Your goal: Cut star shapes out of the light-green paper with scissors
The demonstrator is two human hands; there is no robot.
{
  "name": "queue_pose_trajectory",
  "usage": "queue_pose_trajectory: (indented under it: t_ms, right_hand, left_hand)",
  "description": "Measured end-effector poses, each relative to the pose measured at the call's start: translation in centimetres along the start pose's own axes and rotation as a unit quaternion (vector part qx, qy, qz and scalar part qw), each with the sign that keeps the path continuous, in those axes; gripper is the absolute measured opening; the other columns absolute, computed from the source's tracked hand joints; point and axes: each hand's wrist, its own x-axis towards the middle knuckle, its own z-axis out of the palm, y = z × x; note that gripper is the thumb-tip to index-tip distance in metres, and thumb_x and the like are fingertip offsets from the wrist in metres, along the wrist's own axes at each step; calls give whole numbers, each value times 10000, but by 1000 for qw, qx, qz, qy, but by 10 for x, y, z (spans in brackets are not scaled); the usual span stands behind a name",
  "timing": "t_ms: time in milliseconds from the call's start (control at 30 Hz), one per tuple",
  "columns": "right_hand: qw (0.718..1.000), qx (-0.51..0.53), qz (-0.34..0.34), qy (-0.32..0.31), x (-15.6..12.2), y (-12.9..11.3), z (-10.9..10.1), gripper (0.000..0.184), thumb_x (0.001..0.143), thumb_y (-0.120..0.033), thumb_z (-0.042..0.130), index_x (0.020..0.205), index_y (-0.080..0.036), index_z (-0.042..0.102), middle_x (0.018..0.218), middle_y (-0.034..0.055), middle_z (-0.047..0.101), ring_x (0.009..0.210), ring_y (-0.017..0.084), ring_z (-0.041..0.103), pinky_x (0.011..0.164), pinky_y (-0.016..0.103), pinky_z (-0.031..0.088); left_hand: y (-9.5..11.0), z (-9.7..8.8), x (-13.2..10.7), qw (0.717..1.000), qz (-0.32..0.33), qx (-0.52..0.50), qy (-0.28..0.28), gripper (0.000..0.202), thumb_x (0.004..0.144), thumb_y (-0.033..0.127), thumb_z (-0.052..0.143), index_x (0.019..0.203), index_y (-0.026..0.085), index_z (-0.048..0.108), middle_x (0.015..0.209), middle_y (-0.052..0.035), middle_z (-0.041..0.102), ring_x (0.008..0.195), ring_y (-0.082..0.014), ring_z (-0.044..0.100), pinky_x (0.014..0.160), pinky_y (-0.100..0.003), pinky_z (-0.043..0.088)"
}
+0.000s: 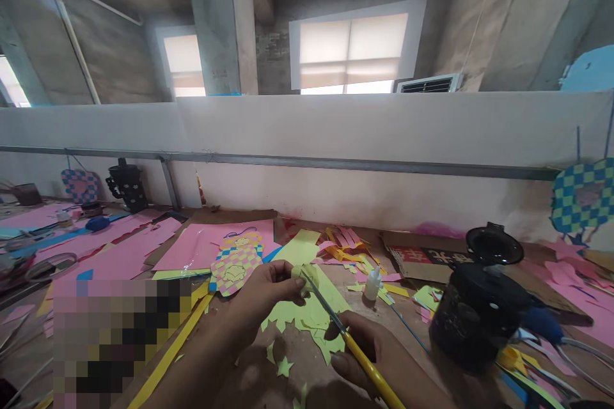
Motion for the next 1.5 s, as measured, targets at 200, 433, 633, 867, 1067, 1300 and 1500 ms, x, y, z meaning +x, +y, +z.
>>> queue_pose_trajectory:
  t_ms: [200,433,633,867,1067,1300,1500]
  right_hand:
    - [1000,7,13,-1,-1,-4,0,649,787,-829,500,922,-199,585,728,-57,373,654,137,310,578,237,285]
    - [999,21,25,4,-1,-9,0,635,778,-828,518,908,-211,586,750,-40,407,682,150,346,596,255,290]
    - [999,35,27,2,-3,-8,0,624,779,-815,542,928,-210,592,737,-54,386,660,138,321,585,256,259]
    - [999,27,32,17,-3,-16,-1,635,754,-819,569,896,-202,618,733,-44,431,664,139,361,589,247,296]
    - [999,41,24,-1,-2,-7,-1,620,776,-804,562,959,-213,616,718,-58,398,631,128,332,575,235,318]
    - [997,55,35,32,-1,-3,1,682,736,-859,533,943,-214,612,705,-66,401,624,121,339,567,233,300]
    - [999,20,19,34,-3,13,0,586,802,-781,555,971,-225,624,747,-48,452,629,128,390,573,242,321]
  left_hand:
    - [2,1,1,1000,-1,3,2,184,649,252,772,669,143,625,654,-36,683,582,-140,639,622,-261,512]
    - [3,1,-2,1000,5,2,5,169,667,248,766,678,143,634,670,-27,675,581,-129,619,620,-261,514]
    - [3,1,-1,1000,3,7,3,152,669,236,749,672,145,627,666,-32,679,575,-131,615,617,-267,510]
    - [8,5,-4,1000,-7,6,15,151,655,226,743,642,153,611,636,-23,661,571,-136,612,609,-269,500]
    - [9,6,-4,1000,-3,-5,14,150,655,217,749,633,151,617,616,-7,635,558,-129,597,600,-264,491]
    - [6,6,-5,1000,-11,5,6,142,676,234,744,660,140,638,641,-18,662,556,-126,605,624,-267,494]
    - [5,6,-4,1000,-16,2,-8,198,673,287,777,680,134,651,668,-43,692,589,-142,626,645,-277,507]
